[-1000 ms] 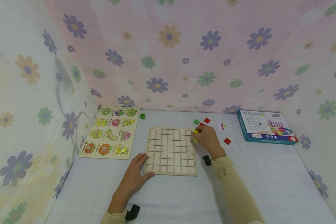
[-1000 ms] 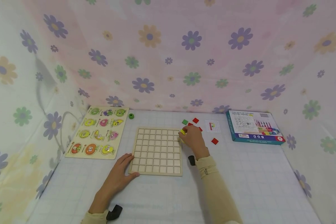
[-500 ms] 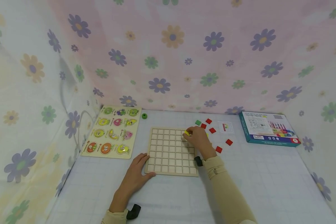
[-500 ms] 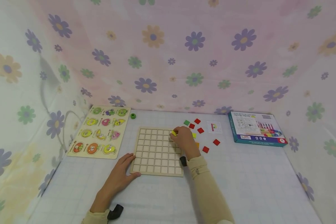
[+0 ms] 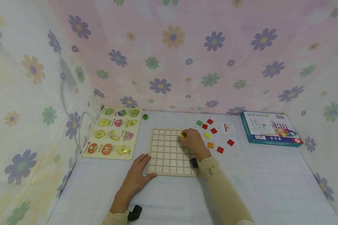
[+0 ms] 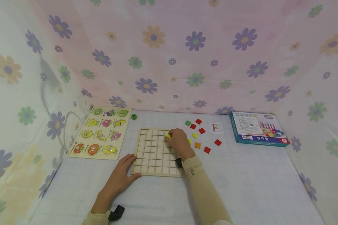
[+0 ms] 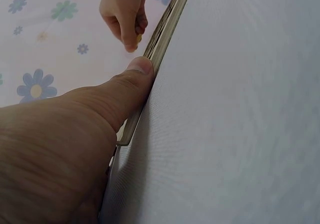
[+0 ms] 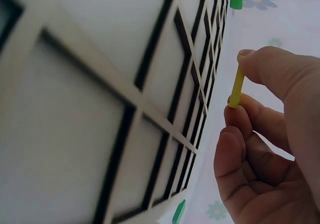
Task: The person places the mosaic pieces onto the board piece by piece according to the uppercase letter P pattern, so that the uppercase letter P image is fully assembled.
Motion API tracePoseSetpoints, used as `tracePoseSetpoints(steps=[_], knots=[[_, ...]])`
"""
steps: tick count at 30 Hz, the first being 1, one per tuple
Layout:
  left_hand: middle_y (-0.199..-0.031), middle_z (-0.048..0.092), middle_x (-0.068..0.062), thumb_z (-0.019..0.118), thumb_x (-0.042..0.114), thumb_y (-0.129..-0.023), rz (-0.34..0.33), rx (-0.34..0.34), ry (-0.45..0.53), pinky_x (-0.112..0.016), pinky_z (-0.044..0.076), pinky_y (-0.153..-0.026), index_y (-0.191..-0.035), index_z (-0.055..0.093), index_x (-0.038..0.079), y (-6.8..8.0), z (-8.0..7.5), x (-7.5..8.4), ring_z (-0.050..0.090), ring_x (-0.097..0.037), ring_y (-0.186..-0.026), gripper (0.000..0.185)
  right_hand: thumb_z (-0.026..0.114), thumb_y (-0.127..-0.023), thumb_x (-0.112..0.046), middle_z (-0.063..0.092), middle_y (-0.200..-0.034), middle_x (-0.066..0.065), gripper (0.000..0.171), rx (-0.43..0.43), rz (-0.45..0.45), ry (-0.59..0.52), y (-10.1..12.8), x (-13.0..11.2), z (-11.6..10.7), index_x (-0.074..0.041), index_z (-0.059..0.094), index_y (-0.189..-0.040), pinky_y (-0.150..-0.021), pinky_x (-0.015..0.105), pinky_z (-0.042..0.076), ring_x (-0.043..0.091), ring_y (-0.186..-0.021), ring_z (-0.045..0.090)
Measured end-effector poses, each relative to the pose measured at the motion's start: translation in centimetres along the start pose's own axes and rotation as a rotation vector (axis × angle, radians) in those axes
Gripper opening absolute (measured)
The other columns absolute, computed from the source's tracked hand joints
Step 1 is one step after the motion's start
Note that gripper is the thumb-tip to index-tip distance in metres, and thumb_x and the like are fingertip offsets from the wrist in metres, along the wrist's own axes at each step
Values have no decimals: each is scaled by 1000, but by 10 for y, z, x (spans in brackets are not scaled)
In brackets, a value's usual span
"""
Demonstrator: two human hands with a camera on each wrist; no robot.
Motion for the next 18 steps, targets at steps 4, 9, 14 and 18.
tracePoseSetpoints(steps=[4,9,14,18], knots=[[-159,43,-4,84,45,-81,-28,-21,15,-48,37,-124,-148,53,14,0,-1,0,36,-29,-152,80,72,-96,-29,72,-106,12,33,-23,5,14,-2,-3,6,-1,75,-113,-87,42,58,23,-94,62],[-160,42,-3,85,44,-81,-45,-36,29,-48,35,-125,-149,52,14,1,-1,0,34,-28,-153,81,73,-96,-28,69,-94,9,29,-24,-16,36,-4,-6,9,-2,75,-108,-78,36,53,20,-83,56],[-160,42,-3,85,44,-81,-36,-31,28,-48,36,-125,-148,52,14,1,-1,0,34,-27,-153,81,72,-96,-28,62,-82,5,25,-27,-35,77,-7,-8,11,-4,74,-102,-69,31,47,17,-75,52],[-160,42,-3,85,45,-81,-34,-30,25,-48,36,-124,-148,52,14,0,-1,0,35,-27,-153,81,73,-96,-28,52,-73,2,23,-29,-45,107,-7,-9,12,-5,72,-96,-65,29,40,16,-71,48]])
Point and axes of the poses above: each hand's wrist, its own y-axis away from the middle knuckle, its own z-axis out of the palm, x = y × z, the point moved 5 cm from there along -y, towards the middle knuckle
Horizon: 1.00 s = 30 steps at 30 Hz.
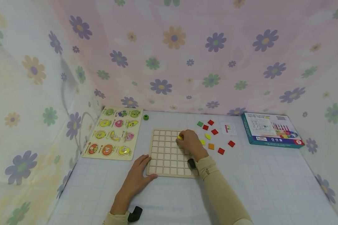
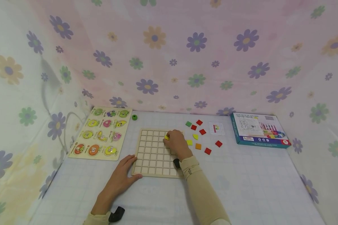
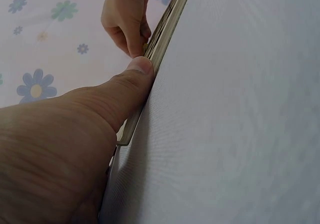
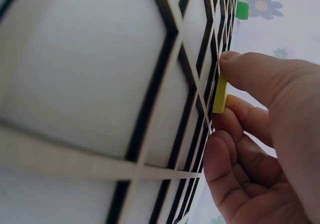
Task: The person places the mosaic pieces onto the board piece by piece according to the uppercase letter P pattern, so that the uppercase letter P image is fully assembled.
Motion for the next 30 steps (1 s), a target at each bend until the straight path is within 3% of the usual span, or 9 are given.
tracePoseSetpoints(steps=[4,12,19,24,26,30], knots=[[-160,43,-3,85,45,-81,4,5,-3,-48,36,-124,-149,52,14,0,1,0,35,-28,-152,81,74,-95,-26,45,-68,2,22,12,-7,-1,1,-3,-1,-5,70,-89,-64,30,38,17,-68,46],[-159,43,-5,84,45,-82,23,18,0,-50,37,-124,-148,52,12,1,1,-1,35,-31,-152,80,75,-94,-26,67,-82,9,25,40,-24,21,7,-5,0,-3,75,-104,-78,36,55,19,-80,60],[-159,43,-6,83,45,-83,32,18,-17,-49,37,-124,-148,52,11,0,1,-2,35,-31,-152,80,75,-94,-24,64,-81,9,23,32,-17,14,8,-7,-2,-3,75,-104,-80,37,54,22,-84,59],[-159,43,-7,83,45,-83,29,15,-17,-49,37,-123,-148,52,11,0,0,-1,35,-31,-152,80,74,-95,-24,70,-95,12,28,31,2,1,9,-7,-2,-2,75,-113,-82,39,58,24,-92,63],[-159,43,-7,83,45,-83,27,14,-17,-49,37,-124,-148,52,11,0,0,0,35,-31,-152,80,74,-95,-23,69,-93,10,26,37,4,1,8,-6,-2,-3,75,-111,-80,37,58,22,-90,62],[-159,43,-6,83,45,-83,25,12,-13,-49,37,-124,-148,52,11,0,-1,1,35,-31,-152,80,74,-95,-22,58,-76,7,19,39,-4,7,8,-6,0,-4,73,-91,-70,33,46,20,-79,52]])
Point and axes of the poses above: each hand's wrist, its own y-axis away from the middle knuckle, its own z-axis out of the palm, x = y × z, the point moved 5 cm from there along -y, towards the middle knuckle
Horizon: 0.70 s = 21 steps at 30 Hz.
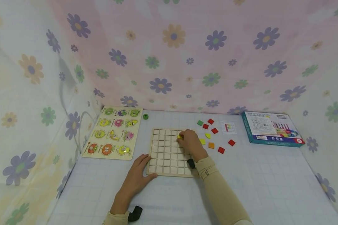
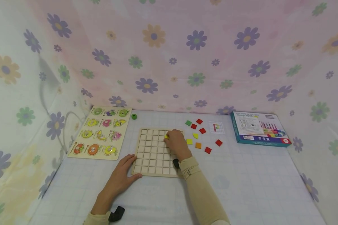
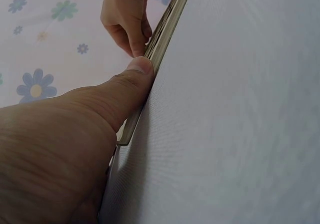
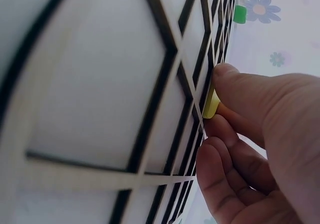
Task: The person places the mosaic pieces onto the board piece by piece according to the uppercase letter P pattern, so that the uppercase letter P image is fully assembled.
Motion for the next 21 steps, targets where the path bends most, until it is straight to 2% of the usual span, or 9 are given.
tracePoseSetpoints(steps=[2,4,15,21], knots=[[-159,43,-7,84,44,-83,1,2,1,-50,37,-123,-148,52,10,0,0,0,36,-31,-152,80,74,-95,-21,54,-72,5,20,-2,-6,9,0,0,0,-6,70,-83,-68,32,40,20,-77,48],[-158,44,-7,84,43,-82,4,5,0,-49,38,-123,-147,53,10,0,0,1,36,-31,-151,80,74,-95,-21,54,-73,4,19,-4,-10,20,0,-1,-1,-7,69,-82,-69,32,38,19,-77,48],[-158,45,-9,85,41,-82,2,6,17,-51,38,-122,-147,53,9,2,-2,4,37,-33,-151,79,74,-94,-21,68,-84,6,16,7,-18,67,1,-2,1,-5,77,-96,-78,37,52,21,-83,57],[-157,45,-9,85,40,-82,3,9,17,-51,38,-122,-146,54,9,1,-2,4,37,-33,-150,78,75,-93,-20,72,-94,10,18,8,-4,25,0,-1,2,-4,78,-102,-81,39,57,23,-90,63]])
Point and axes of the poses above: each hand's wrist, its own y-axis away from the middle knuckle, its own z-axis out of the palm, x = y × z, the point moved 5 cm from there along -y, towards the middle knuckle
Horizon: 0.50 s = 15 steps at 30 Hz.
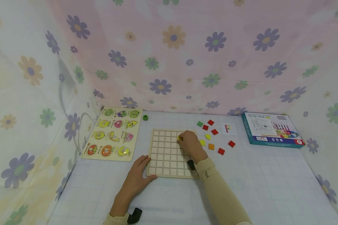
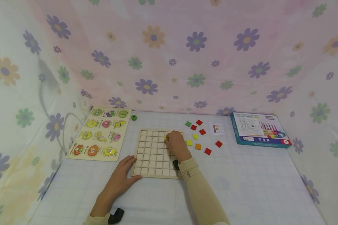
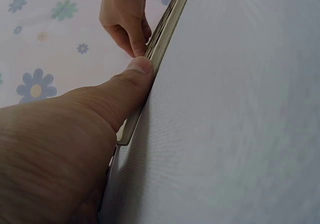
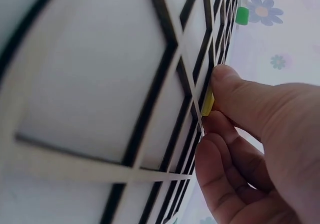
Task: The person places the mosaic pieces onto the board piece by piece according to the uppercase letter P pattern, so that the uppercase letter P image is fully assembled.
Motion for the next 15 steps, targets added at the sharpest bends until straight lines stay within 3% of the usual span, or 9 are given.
tracePoseSetpoints(steps=[3,8,12,15], knots=[[-157,46,-9,85,40,-82,3,-1,-3,-51,38,-122,-146,54,8,0,1,-1,37,-33,-150,78,76,-93,-19,75,-101,11,20,-7,5,-23,0,0,-1,-3,79,-105,-85,40,60,25,-97,68],[-157,45,-9,85,41,-82,5,2,-9,-51,38,-122,-146,54,9,0,1,-2,37,-33,-150,79,75,-93,-19,75,-95,10,15,-28,-6,-39,-2,-2,-5,-4,80,-96,-78,37,58,23,-87,67],[-157,45,-9,85,41,-82,9,5,-5,-51,39,-122,-146,54,9,0,1,-2,37,-33,-150,78,75,-93,-19,76,-97,10,16,-35,-3,-29,-2,-2,-7,-5,81,-97,-79,36,59,22,-90,68],[-157,45,-9,85,41,-82,9,7,-2,-51,39,-122,-146,54,9,-1,1,-1,38,-33,-150,78,74,-94,-19,70,-84,5,17,-44,-2,-38,-2,-2,-7,-4,80,-87,-72,31,54,18,-81,63]])
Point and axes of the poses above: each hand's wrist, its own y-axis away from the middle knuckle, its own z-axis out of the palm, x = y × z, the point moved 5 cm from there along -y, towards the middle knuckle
